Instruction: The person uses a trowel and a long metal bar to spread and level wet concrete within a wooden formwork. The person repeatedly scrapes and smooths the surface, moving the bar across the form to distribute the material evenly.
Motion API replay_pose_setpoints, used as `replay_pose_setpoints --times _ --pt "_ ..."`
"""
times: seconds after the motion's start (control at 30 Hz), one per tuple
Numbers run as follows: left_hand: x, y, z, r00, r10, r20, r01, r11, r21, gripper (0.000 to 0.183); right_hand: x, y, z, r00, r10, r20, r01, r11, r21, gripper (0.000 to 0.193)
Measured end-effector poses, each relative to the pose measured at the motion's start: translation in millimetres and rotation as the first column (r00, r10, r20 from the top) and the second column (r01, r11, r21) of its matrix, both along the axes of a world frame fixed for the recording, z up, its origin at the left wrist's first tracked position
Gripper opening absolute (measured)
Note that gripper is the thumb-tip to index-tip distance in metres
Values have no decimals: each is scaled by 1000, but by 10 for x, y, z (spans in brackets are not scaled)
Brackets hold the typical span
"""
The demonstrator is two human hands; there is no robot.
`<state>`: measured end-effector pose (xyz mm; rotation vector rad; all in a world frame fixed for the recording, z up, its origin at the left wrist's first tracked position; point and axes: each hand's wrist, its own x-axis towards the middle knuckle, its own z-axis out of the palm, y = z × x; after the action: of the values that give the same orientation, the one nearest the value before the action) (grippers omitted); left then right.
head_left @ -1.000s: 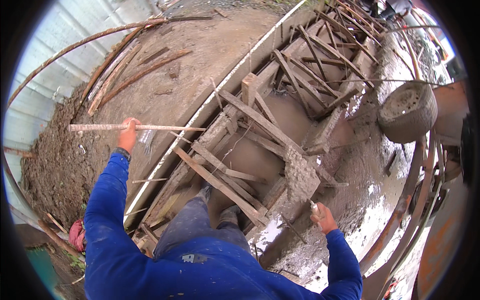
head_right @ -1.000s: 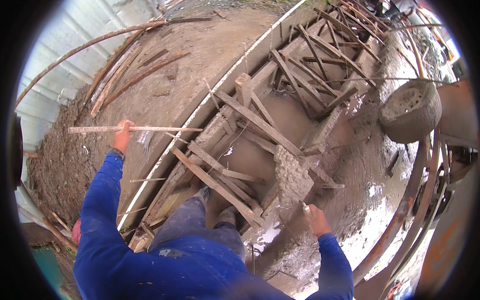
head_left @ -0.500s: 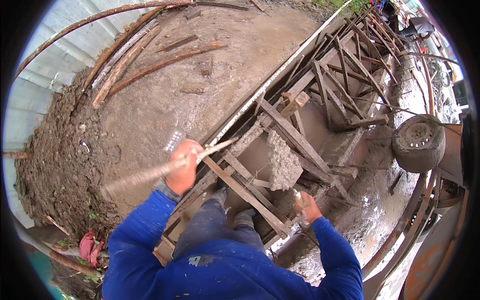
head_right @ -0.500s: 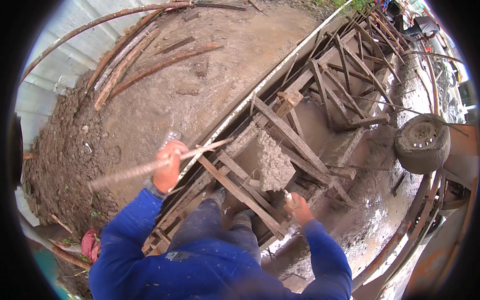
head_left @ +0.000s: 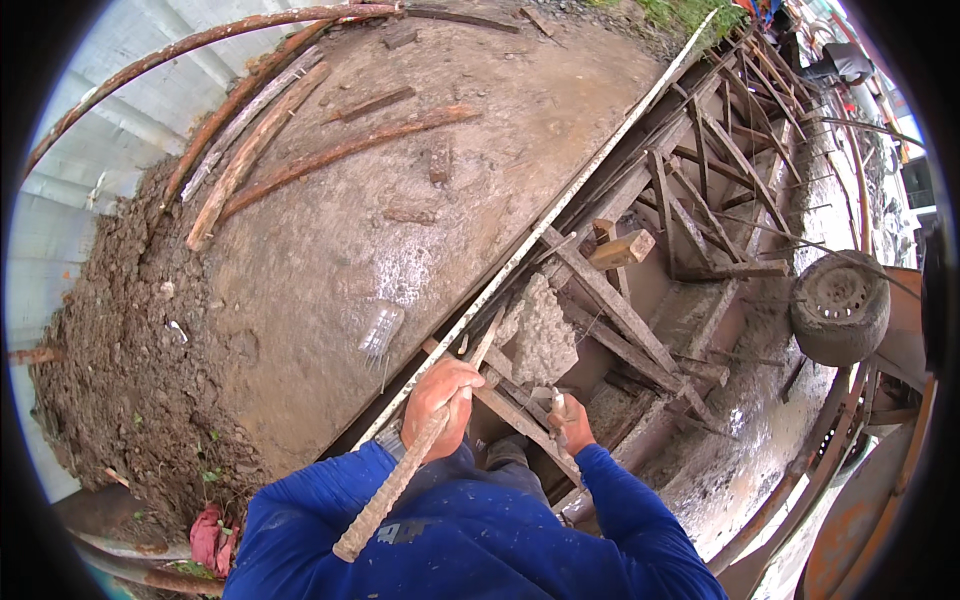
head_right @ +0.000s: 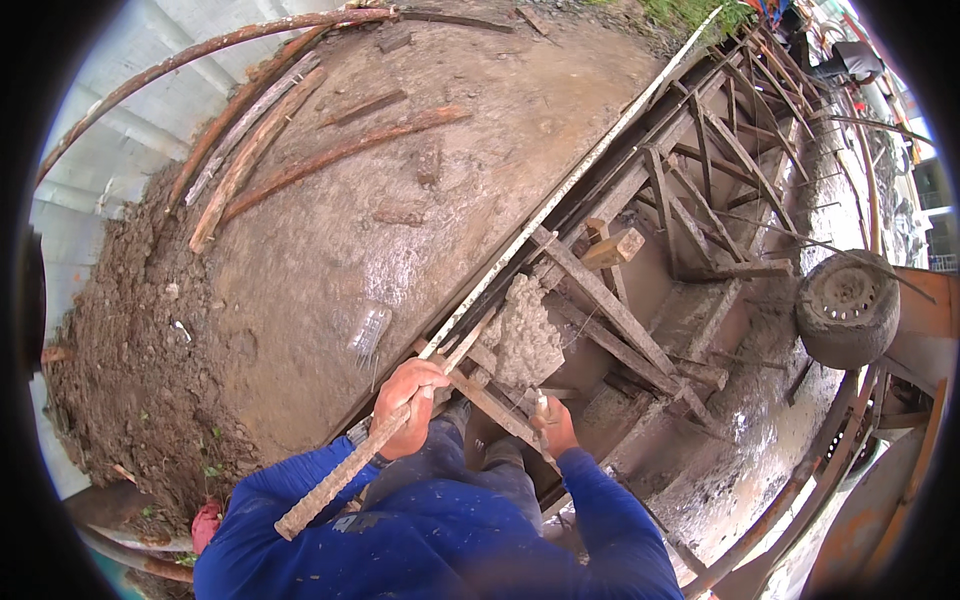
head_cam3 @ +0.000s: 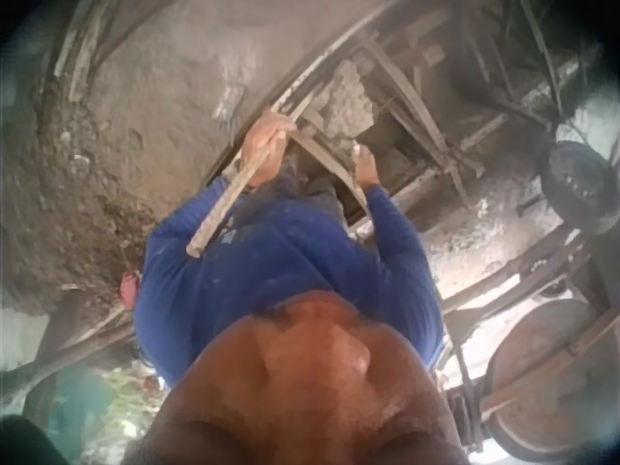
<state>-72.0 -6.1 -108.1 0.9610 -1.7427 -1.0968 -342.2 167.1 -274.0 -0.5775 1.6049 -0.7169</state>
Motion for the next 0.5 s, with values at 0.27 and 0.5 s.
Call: replay_pose_setpoints --times 0.27,0.5 --pt "83 -177 27 1000 -23 1 23 1000 18 12 -103 -19 -296 976 61 -211 -64 998 -9 27" --pt "101 -122 64 998 -55 41 54 998 13 13 -148 22 -408 981 65 -184 -62 998 23 29"
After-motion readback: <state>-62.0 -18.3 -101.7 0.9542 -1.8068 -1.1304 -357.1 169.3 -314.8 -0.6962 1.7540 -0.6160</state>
